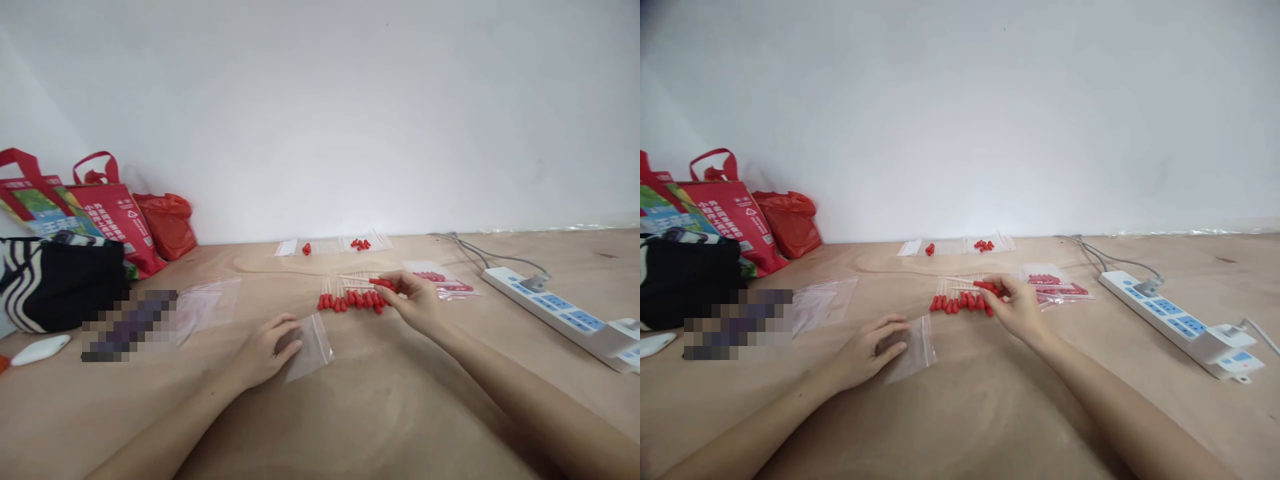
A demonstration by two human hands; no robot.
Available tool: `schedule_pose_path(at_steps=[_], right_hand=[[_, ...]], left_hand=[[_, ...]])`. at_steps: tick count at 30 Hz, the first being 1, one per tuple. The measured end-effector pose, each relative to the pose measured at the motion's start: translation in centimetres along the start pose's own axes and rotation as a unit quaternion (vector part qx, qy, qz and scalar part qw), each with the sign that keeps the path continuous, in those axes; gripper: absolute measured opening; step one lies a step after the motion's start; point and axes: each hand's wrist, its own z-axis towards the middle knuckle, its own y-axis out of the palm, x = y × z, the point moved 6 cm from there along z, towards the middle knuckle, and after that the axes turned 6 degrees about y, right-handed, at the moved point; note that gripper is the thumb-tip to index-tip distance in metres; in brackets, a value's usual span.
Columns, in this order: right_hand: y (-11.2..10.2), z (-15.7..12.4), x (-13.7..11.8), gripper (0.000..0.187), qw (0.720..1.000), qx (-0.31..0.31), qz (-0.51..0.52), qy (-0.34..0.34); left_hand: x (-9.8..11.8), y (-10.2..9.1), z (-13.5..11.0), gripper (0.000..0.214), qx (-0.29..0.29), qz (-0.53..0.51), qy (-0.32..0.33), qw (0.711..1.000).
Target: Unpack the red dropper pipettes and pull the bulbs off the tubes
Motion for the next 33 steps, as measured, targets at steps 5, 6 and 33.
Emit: schedule_pose_path(at_steps=[5,6,33], right_hand=[[4.2,1.9,-1.1,0.021,0.977,0.027,-0.147,-0.155],[5.4,2.1,-1.1,0.023,0.965,0.012,-0.19,-0.18],[10.5,-0.8,-0.5,0.03,0.906,-0.121,-0.349,-0.207]], left_hand=[[-1.9,-1.1,0.1,0.028,0.042,-0.043,-0.085,0.995],[-2.1,-1.1,0.0,0.028,0.044,-0.049,-0.093,0.993],[-12.6,-8.0,-4.4,0.041,0.332,-0.211,-0.34,0.854]])
